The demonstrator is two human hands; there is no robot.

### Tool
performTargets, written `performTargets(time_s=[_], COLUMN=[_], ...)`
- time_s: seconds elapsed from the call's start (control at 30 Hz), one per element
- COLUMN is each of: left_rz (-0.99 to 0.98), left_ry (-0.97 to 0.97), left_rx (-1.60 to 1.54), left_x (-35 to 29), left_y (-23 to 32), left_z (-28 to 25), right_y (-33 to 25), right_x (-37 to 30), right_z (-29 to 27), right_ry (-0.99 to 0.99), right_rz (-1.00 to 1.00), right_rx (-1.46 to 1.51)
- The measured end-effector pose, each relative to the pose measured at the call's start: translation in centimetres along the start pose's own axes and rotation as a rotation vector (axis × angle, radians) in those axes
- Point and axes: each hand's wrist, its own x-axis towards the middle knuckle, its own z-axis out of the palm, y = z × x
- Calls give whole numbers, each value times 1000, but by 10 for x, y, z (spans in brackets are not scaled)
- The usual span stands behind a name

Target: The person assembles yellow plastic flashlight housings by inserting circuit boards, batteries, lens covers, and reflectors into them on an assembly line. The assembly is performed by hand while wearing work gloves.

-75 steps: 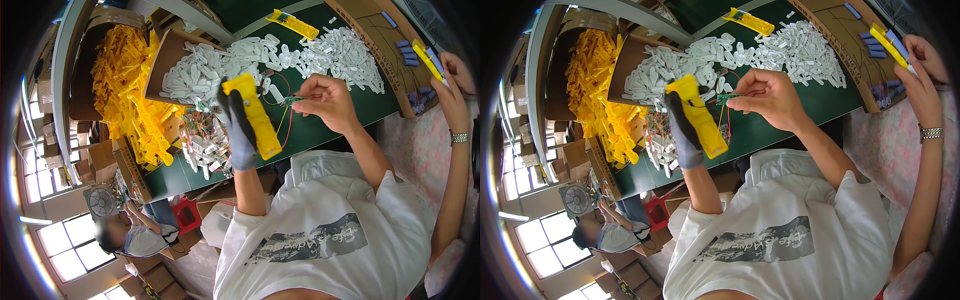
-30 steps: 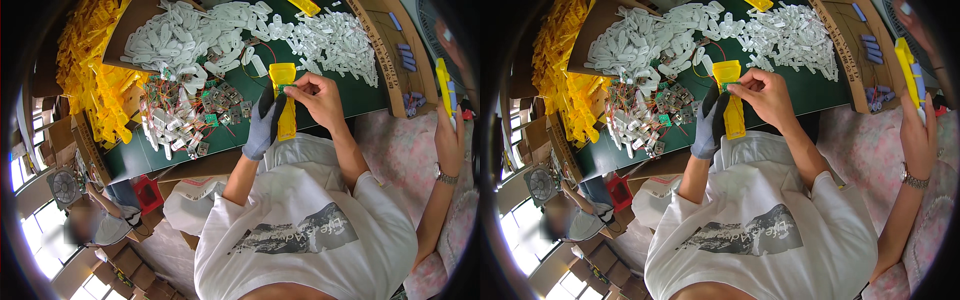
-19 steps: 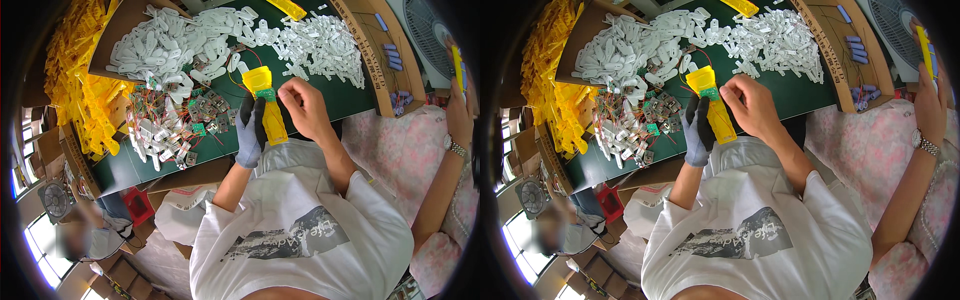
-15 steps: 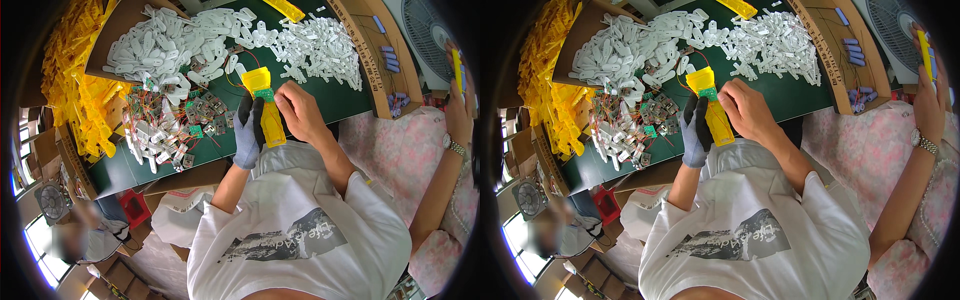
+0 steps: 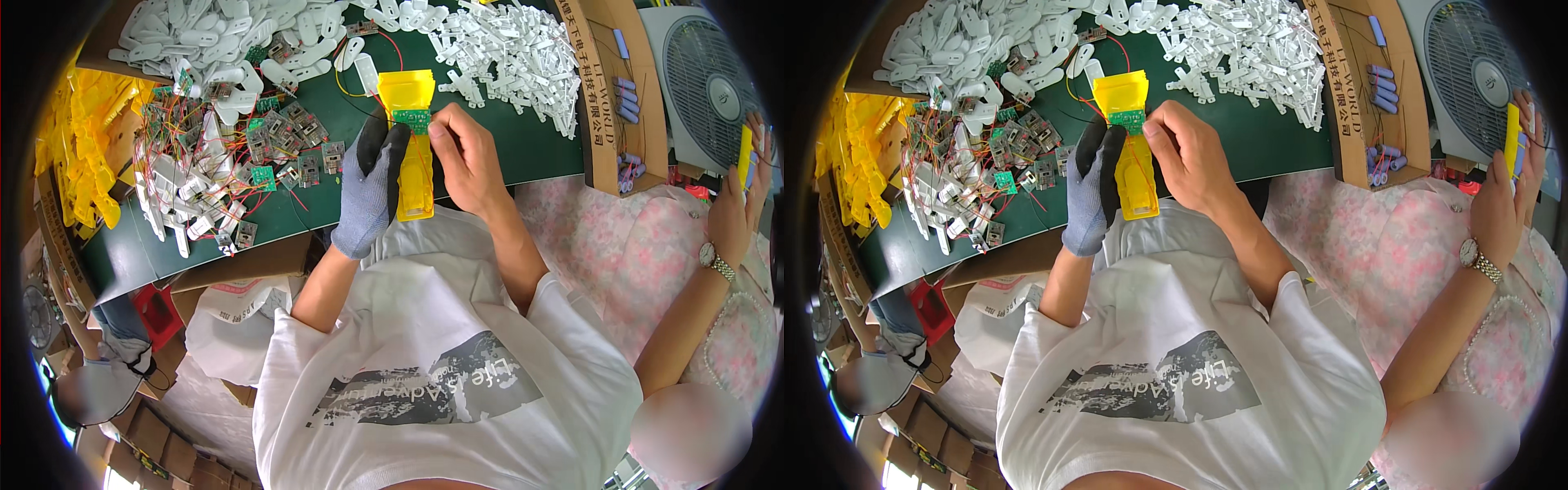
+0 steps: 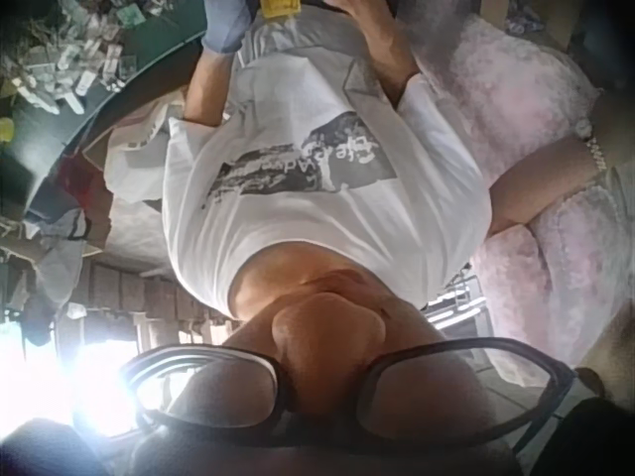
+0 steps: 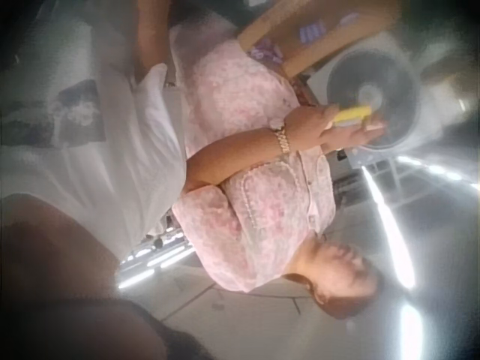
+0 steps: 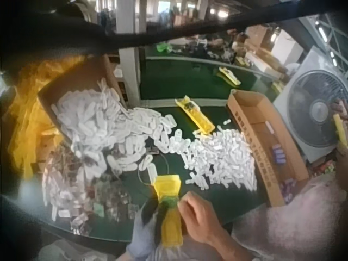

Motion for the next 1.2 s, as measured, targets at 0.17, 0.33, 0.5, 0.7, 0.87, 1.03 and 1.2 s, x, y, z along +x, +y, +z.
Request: performTargets(time_s=[0.17,0.33,0.5,0.7,0.87,1.03,1.2], left_rz=[37,57,215,333,125,105,133], left_ry=[-58,-6,5,70,84,86,78], left_rx=[29,-158,-90,136,-104,-218,-201], left_x=[-2,-8,-5,-13,-1,-4,-5], left_y=[-1,5,-12,-17,-10,-9,-15], left_z=[-8,3,0,2,0,3,1], right_y=[-1,1,0,-1,5,3,1], right_x=[4,1,0,-1,29,47,83], right_z=[1,4,5,-9,-38,-42,-36], right_ry=[-46,-48,-38,-132,306,143,113], right_rz=[11,15,-26,14,-41,-55,-74], right_rx=[63,129,96,153,-387,-645,-666])
